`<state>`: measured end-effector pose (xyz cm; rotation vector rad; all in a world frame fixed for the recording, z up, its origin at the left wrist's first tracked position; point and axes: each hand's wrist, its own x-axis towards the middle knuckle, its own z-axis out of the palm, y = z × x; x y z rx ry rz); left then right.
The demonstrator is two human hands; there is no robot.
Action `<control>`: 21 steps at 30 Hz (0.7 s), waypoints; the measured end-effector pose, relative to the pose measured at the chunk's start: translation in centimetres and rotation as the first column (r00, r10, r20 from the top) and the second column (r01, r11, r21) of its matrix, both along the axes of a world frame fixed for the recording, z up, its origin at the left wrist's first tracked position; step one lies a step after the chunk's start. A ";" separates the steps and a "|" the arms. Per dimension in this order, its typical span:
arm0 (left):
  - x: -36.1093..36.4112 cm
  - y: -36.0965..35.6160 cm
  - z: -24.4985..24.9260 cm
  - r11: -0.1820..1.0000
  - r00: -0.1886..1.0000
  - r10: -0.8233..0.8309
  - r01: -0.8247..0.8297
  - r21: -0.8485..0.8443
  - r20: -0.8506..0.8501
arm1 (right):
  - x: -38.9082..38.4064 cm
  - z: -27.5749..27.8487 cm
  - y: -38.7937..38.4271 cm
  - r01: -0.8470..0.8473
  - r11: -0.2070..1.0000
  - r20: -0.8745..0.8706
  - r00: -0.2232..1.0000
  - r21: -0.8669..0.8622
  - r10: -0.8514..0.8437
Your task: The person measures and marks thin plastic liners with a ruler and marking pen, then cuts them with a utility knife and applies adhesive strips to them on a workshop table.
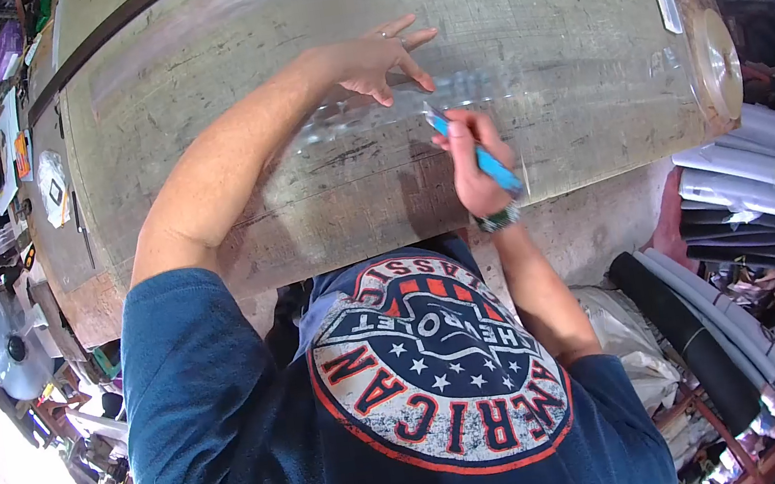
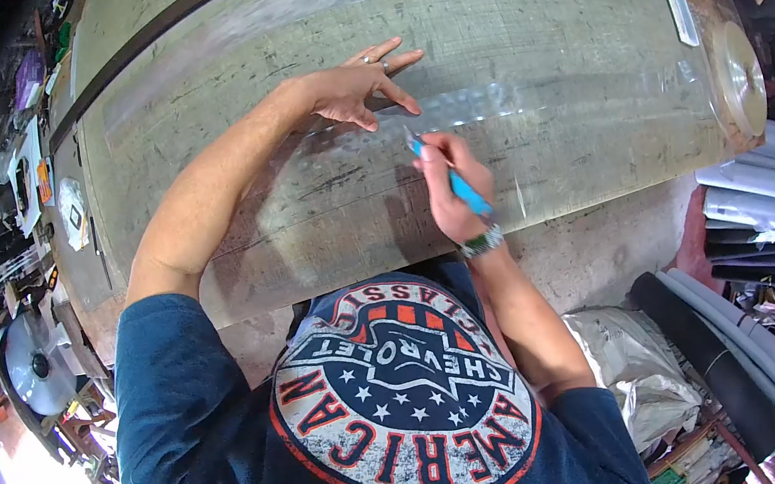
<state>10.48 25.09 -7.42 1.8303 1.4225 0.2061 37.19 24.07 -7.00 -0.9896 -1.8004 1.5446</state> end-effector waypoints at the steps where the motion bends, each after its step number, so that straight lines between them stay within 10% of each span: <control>1: 0.0 0.0 -0.3 1.000 1.000 -0.008 0.008 0.014 -0.007 | -1.0 -1.3 -0.4 0.018 1.000 0.006 1.000 0.015 -0.018; 21: 0.0 0.0 -0.4 1.000 0.999 -0.001 0.001 0.015 -0.047 | -4.2 -3.1 0.9 -0.091 0.957 0.161 0.986 0.275 0.047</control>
